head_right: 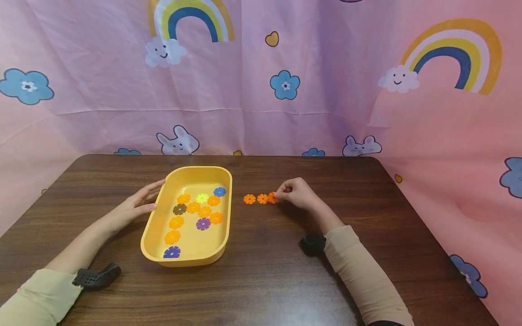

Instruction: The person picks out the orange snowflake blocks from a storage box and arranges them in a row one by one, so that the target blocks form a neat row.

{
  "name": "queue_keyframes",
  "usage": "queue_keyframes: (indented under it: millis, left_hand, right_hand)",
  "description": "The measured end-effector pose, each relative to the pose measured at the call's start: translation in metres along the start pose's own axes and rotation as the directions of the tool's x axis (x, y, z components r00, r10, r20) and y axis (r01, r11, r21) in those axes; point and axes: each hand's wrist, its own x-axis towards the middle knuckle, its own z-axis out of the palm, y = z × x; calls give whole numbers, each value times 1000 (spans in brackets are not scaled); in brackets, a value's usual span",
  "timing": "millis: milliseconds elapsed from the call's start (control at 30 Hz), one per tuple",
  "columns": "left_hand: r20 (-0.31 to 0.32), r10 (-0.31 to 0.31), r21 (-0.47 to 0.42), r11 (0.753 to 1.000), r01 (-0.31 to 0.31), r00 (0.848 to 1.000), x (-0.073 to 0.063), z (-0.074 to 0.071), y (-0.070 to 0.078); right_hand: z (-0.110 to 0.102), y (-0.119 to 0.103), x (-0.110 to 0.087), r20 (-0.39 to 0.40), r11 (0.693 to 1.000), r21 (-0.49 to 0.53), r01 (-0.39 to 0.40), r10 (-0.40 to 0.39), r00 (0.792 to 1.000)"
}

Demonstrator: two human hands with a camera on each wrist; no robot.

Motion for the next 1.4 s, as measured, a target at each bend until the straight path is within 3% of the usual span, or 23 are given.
queue_keyframes:
  millis: [400, 1400]
  left_hand:
    - [1, -15, -10, 1000, 15, 1000, -7, 8, -4]
    - [6, 4, -13, 1000, -4, 1000, 0, 0, -1]
  right_hand:
    - [11, 24, 1, 21, 998, 27, -48, 48, 999]
    - [11, 17, 8, -14, 989, -91, -115, 114, 993]
